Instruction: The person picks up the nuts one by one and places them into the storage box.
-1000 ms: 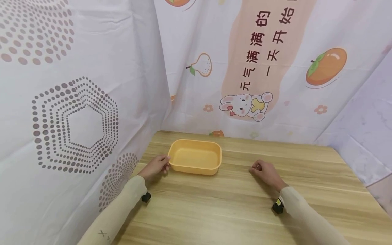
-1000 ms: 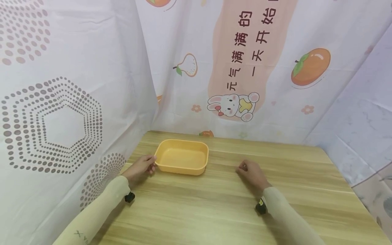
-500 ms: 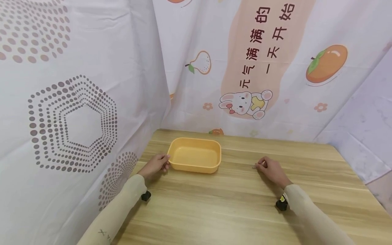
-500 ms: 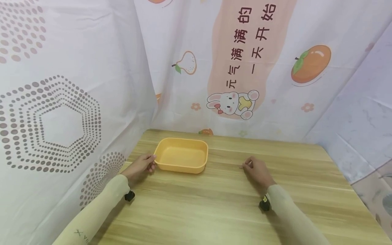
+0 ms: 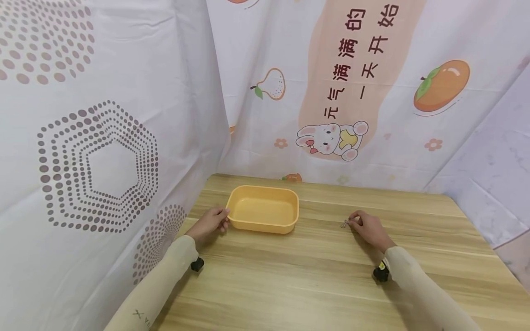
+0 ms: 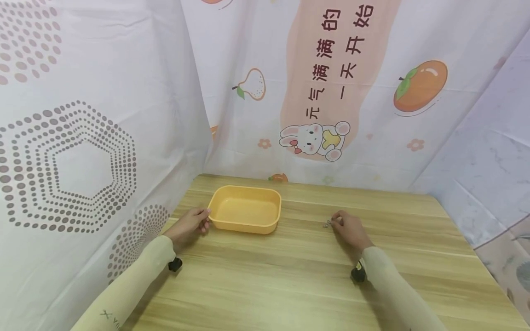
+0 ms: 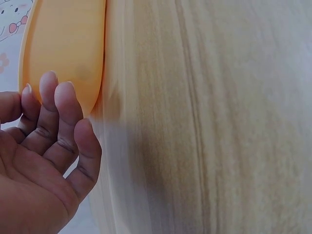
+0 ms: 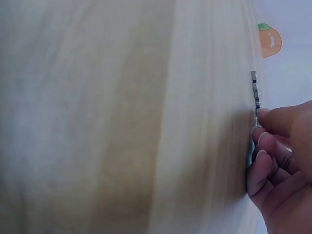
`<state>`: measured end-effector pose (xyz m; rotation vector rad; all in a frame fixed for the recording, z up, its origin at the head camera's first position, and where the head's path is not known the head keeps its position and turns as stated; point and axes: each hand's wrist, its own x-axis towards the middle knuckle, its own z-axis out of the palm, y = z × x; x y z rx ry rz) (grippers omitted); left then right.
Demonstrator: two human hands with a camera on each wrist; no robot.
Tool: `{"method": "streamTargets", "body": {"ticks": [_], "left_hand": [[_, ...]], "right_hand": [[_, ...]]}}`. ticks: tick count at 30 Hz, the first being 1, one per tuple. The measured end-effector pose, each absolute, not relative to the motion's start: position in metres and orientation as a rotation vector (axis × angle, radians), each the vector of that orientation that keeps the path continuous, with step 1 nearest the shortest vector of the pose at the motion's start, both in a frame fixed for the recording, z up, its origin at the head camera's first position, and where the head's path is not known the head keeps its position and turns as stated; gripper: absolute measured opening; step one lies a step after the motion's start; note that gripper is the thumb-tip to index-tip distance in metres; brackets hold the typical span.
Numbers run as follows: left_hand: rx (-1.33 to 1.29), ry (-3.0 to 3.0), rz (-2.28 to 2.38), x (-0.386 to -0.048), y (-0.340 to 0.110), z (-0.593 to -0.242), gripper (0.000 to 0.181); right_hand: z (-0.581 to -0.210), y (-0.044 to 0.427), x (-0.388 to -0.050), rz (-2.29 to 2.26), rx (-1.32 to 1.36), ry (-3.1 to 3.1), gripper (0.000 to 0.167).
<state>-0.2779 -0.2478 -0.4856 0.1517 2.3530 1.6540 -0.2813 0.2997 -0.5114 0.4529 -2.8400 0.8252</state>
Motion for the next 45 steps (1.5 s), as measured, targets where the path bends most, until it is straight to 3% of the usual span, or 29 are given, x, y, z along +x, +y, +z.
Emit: {"method": "streamTargets", "body": {"ticks": [11, 21, 45], "left_hand": [[0.160, 2.337, 1.662, -0.2758, -0.2473, -0.4837, 0.033], [0.175, 2.346, 1.658, -0.2763, -0.2477, -0.4841, 0.033], [0.197, 2.352, 1.655, -0.2760, -0.2481, -0.4857, 0.033]], "right_hand": [[-0.5063, 0.2988, -0.2834, 0.821, 0.447, -2.905, 0.025], [-0.5071, 0.3009, -0.2876, 0.851, 0.433, -2.951, 0.012], [-0.5038, 0.2988, -0.2893, 0.796, 0.389, -3.004, 0.015]]}}
